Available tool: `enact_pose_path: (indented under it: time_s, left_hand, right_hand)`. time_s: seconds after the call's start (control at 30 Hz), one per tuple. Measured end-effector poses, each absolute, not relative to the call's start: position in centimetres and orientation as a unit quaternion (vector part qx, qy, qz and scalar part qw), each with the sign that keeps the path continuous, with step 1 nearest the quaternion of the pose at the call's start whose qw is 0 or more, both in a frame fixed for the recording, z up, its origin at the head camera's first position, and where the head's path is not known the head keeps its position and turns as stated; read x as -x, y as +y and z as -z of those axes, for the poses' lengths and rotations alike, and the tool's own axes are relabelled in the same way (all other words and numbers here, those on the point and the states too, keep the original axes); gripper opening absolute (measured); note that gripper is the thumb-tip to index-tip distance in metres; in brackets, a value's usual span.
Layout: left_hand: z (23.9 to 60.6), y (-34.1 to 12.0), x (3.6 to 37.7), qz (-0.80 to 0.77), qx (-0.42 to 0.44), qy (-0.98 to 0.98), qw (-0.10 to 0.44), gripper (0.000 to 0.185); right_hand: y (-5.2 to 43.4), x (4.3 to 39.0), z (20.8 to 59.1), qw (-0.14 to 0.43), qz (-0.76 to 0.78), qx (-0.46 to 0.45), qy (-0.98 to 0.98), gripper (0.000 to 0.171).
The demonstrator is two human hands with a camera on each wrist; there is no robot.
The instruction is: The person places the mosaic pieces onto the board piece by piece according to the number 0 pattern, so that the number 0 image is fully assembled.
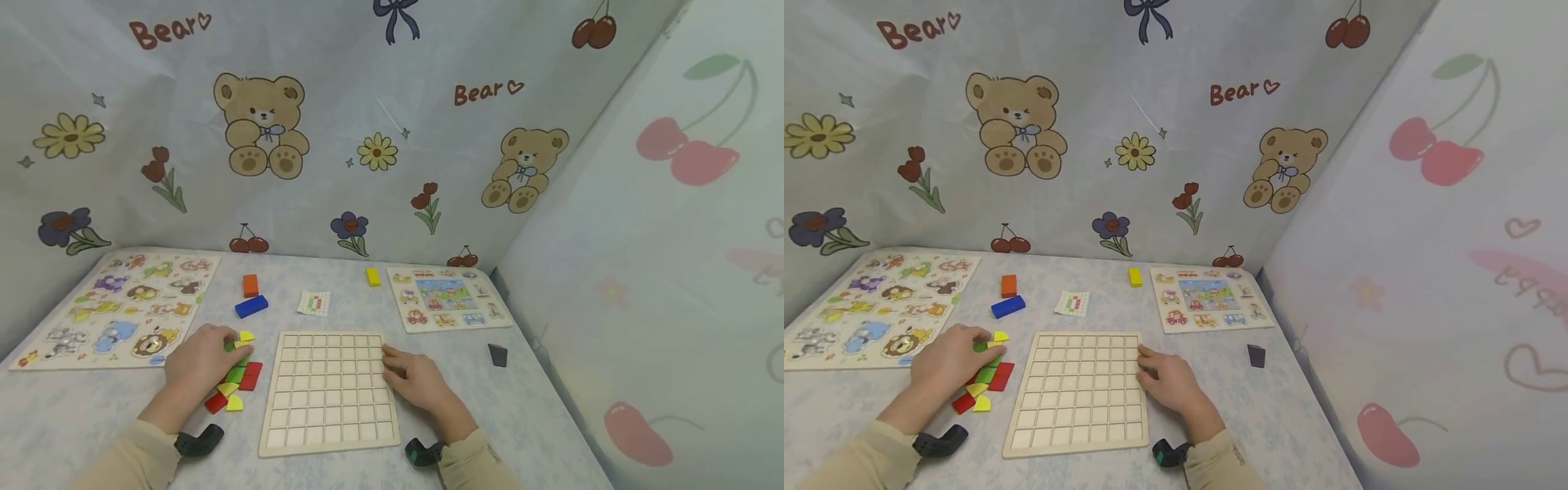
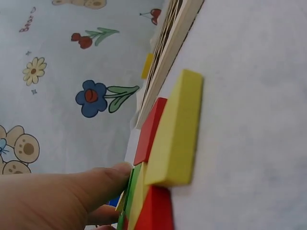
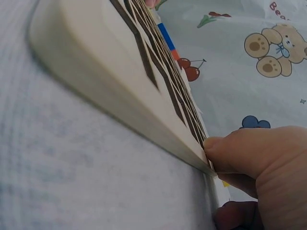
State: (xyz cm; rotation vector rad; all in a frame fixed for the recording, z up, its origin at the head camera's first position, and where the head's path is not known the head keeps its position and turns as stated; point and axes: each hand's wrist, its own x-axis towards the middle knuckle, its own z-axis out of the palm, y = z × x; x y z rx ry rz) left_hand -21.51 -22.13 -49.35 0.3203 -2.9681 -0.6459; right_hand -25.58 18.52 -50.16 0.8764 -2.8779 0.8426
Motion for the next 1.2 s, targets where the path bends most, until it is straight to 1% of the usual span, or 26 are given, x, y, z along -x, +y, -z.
enact_pose_path:
  time_s: [0.23,0.4,0.53,0.73,0.87,1.03,1.2]
  left_hand:
    - [49.11,-22.02,21.69,0.205,-0.099,-0.973,0.045,0.055]
    - [49.17,-21.95,21.61,0.211,-0.123,-0.969,0.038,0.059]
    - [49.25,-21.96,21.64,0.217,-0.133,-0.966,0.035,0.058]
    - [49.61,-22.05,21.65,0.239,-0.124,-0.961,0.056,0.055]
    - [49.79,-21.97,21.53,0.264,-0.119,-0.954,0.077,0.047]
    - [49.95,-21.89,21.36,0.294,-0.116,-0.944,0.094,0.033]
    - [49.88,-21.94,21.39,0.323,-0.107,-0.935,0.101,0.028]
  right_hand:
    - [18.77,25.59,50.23,0.013,-0.274,-0.279,-0.92,0.036]
    - [18.84,25.53,50.18,0.013,-0.278,-0.277,-0.92,0.036]
    - [18.83,25.49,50.15,0.011,-0.281,-0.276,-0.919,0.036]
    - [18.81,25.6,50.26,0.004,-0.285,-0.279,-0.917,0.037]
    - [18.79,25.58,50.23,0.001,-0.287,-0.278,-0.917,0.037]
    - [18.7,25.53,50.19,-0.002,-0.288,-0.277,-0.917,0.038]
    - [18.54,25.54,50.16,0.001,-0.285,-0.282,-0.916,0.036]
